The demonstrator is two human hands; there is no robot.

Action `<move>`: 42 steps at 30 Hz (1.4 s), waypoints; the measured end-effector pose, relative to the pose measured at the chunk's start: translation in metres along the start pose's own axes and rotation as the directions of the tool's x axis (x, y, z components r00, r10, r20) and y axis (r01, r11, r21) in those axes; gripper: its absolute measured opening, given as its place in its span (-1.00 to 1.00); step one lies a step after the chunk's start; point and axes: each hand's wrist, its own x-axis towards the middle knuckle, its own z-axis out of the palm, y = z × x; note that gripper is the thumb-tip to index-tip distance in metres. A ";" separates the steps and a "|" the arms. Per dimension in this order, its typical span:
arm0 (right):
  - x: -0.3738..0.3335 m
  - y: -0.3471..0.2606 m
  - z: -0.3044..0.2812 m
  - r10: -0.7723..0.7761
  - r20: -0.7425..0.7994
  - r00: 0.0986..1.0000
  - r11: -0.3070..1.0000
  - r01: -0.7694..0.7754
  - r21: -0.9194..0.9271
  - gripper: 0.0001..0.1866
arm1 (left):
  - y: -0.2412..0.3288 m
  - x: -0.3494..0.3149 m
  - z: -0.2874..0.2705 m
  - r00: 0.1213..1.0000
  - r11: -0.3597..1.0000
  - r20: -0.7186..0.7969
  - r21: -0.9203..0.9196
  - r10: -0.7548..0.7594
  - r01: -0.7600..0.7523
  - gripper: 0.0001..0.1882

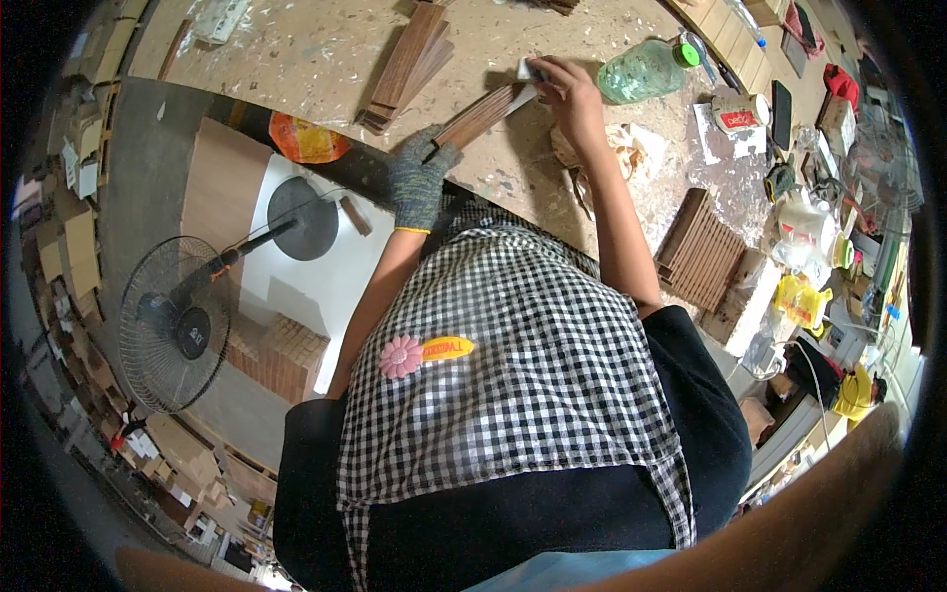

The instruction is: The person polishes small rectangular wooden components by hand using a white cloth and a liquid from a bottle. The person picks up each piece, wipes the surfaces with the cloth, and then places it into a stack on the workbench.

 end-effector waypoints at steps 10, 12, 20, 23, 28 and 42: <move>0.007 0.013 -0.010 0.024 0.008 1.000 0.993 -0.023 -0.117 -0.54 | -0.002 0.000 0.001 0.999 0.985 0.009 0.170 0.035 -0.036 -0.58; 0.002 0.001 -0.007 -0.058 0.096 0.994 0.995 0.066 -0.081 -0.53 | -0.003 0.001 0.001 0.999 0.991 0.007 0.130 0.033 -0.034 -0.59; -0.006 0.045 -0.003 0.118 -0.131 0.984 0.981 -0.136 -0.139 -0.62 | 0.003 0.011 0.003 0.991 0.957 -0.011 -0.264 -0.131 0.123 -0.64; -0.019 0.031 0.001 0.198 -0.142 0.970 0.970 -0.215 -0.115 -0.62 | 0.002 0.015 0.001 0.989 0.936 -0.053 -0.333 -0.141 0.116 -0.65; -0.033 0.002 0.007 0.040 -0.101 0.994 0.989 -0.054 -0.139 -0.46 | 0.006 0.015 0.000 0.980 0.922 -0.065 -0.356 -0.187 0.152 -0.66; -0.029 -0.002 0.006 0.064 -0.213 0.975 0.989 -0.091 -0.117 -0.47 | 0.020 0.016 0.013 0.965 0.894 -0.069 -0.398 -0.255 0.208 -0.69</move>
